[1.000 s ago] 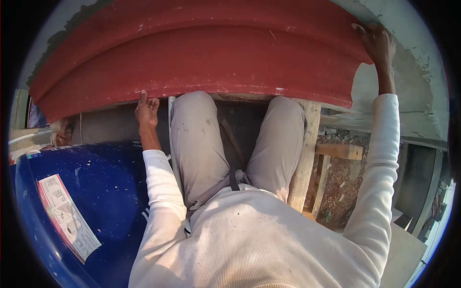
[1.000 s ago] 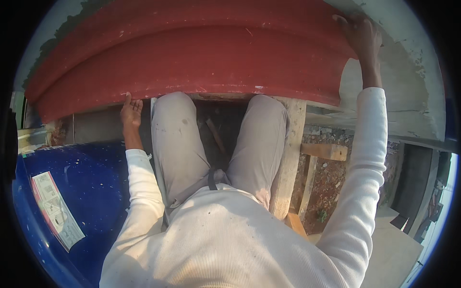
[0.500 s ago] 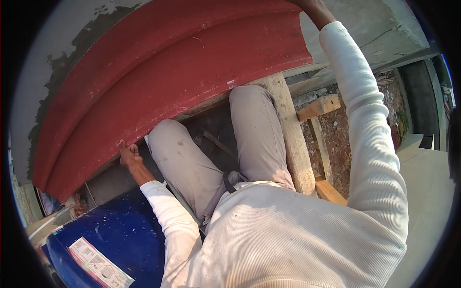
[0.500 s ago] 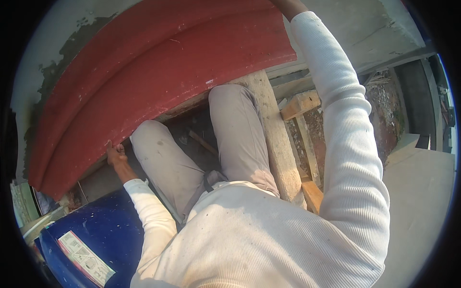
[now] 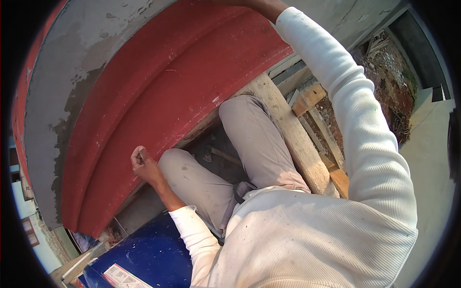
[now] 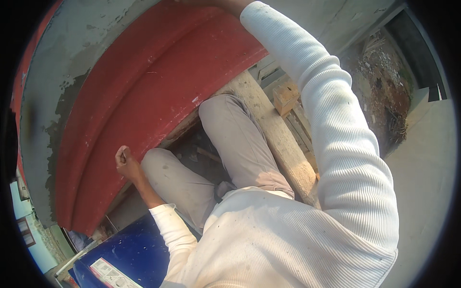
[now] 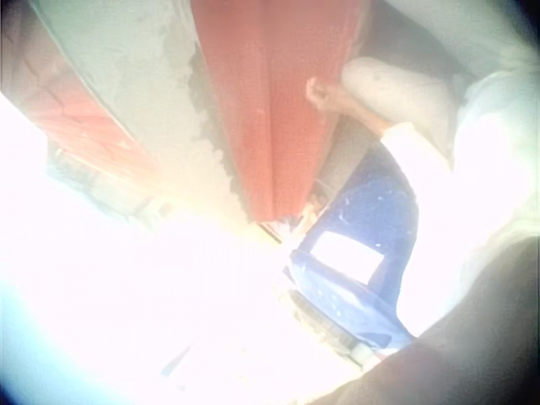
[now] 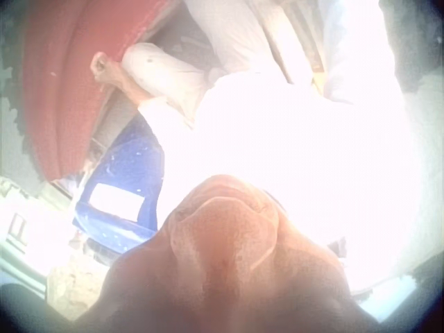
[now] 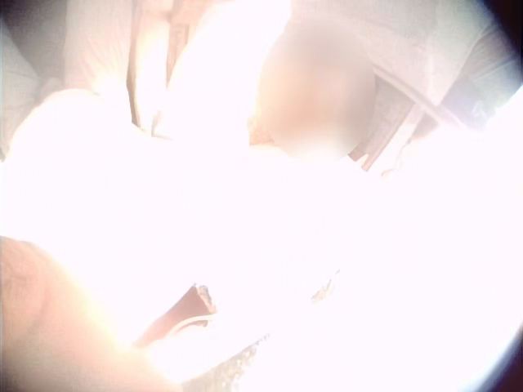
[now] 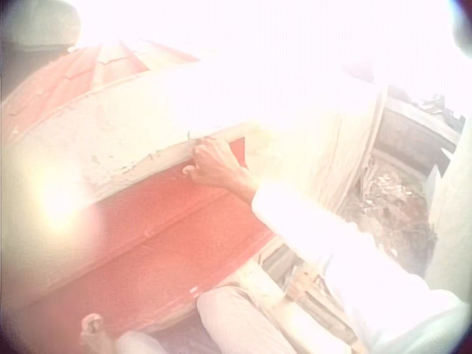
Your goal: The person fits a red curved roofing tile onto a concrete roof edge, using a small axe to tap the tile into place and then using their hands to press and align the tile against the mortar.
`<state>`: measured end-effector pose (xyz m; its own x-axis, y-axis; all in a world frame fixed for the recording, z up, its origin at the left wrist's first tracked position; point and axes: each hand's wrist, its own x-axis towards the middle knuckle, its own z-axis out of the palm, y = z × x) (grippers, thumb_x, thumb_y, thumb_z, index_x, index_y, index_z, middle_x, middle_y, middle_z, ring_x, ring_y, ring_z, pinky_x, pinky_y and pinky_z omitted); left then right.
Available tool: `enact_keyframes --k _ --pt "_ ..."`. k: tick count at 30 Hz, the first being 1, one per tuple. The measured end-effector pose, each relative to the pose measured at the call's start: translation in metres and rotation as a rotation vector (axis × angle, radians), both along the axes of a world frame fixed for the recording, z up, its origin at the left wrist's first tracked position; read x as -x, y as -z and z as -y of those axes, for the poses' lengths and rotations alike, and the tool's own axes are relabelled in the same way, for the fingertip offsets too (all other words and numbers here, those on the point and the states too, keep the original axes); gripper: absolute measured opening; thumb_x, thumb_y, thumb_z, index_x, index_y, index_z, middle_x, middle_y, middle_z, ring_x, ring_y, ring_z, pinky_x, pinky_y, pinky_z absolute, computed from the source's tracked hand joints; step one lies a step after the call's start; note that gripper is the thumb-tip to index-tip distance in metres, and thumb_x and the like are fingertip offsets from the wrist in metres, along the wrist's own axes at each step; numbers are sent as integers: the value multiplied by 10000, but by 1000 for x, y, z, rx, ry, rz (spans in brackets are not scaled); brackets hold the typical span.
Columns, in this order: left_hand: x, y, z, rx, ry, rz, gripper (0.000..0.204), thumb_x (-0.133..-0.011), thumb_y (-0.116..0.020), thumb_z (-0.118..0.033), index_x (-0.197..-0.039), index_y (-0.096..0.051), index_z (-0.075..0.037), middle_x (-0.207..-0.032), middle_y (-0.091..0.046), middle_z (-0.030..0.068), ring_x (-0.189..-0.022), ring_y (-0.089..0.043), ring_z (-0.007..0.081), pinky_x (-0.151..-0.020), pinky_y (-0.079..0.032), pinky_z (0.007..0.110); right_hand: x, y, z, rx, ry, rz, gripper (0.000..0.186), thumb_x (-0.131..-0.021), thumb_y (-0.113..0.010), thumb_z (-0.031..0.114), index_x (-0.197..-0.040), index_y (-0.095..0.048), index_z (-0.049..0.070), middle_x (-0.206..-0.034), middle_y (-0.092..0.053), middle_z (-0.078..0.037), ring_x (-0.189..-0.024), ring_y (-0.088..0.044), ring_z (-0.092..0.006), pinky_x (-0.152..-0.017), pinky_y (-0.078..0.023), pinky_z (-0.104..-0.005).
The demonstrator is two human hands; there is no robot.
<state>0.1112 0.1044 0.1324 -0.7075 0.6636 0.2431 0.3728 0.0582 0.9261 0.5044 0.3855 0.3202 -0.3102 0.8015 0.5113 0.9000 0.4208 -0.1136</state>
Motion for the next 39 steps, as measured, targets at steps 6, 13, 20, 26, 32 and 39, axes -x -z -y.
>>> enact_keyframes --k 6,13,20,26,32,39 --pt "-145 22 -89 375 680 -119 237 -907 -774 -251 -999 -744 -34 -856 -717 61 -798 -662 172 -739 -513 333 -1 28 -5 -131 -185 -164 379 -882 -730 279 -834 -725 -98 -974 -699 -315 -885 -691 -403 -770 -549 -496" --pt "-180 38 -125 611 700 -393 315 -839 -828 -360 -909 -724 -72 -852 -717 73 -773 -681 266 -710 -525 439 -117 108 32 96 237 -11 639 -848 -728 641 -1158 -743 81 -927 -739 -170 -961 -725 -317 -777 -548 -443" --pt "-190 30 -133 695 733 -440 299 -852 -813 -343 -878 -704 -66 -829 -742 75 -744 -702 253 -689 -529 411 -206 243 64 806 415 -731 814 -751 -772 727 -1084 -728 -14 -920 -709 -136 -906 -694 -265 -807 -566 -408" --pt "-187 29 -141 769 775 -430 295 -863 -793 -335 -871 -689 -59 -799 -736 73 -736 -703 253 -688 -526 402 -188 277 66 958 215 -914 846 -798 -759 706 -1291 -684 23 -1191 -695 -139 -1108 -668 -291 -992 -549 -446" --pt "-211 36 -142 689 784 -525 286 -866 -794 -315 -902 -687 -51 -874 -728 81 -799 -690 266 -721 -534 420 -197 310 58 864 118 -1098 706 -807 -794 621 -1142 -737 3 -1170 -713 -143 -1099 -675 -267 -991 -555 -408" --pt "-252 27 -155 653 759 -583 387 -838 -835 -404 -947 -687 -64 -985 -720 109 -957 -681 319 -805 -538 469 -186 313 63 815 38 -1258 569 -842 -814 520 -1061 -743 0 -999 -717 -90 -966 -683 -193 -896 -563 -346"
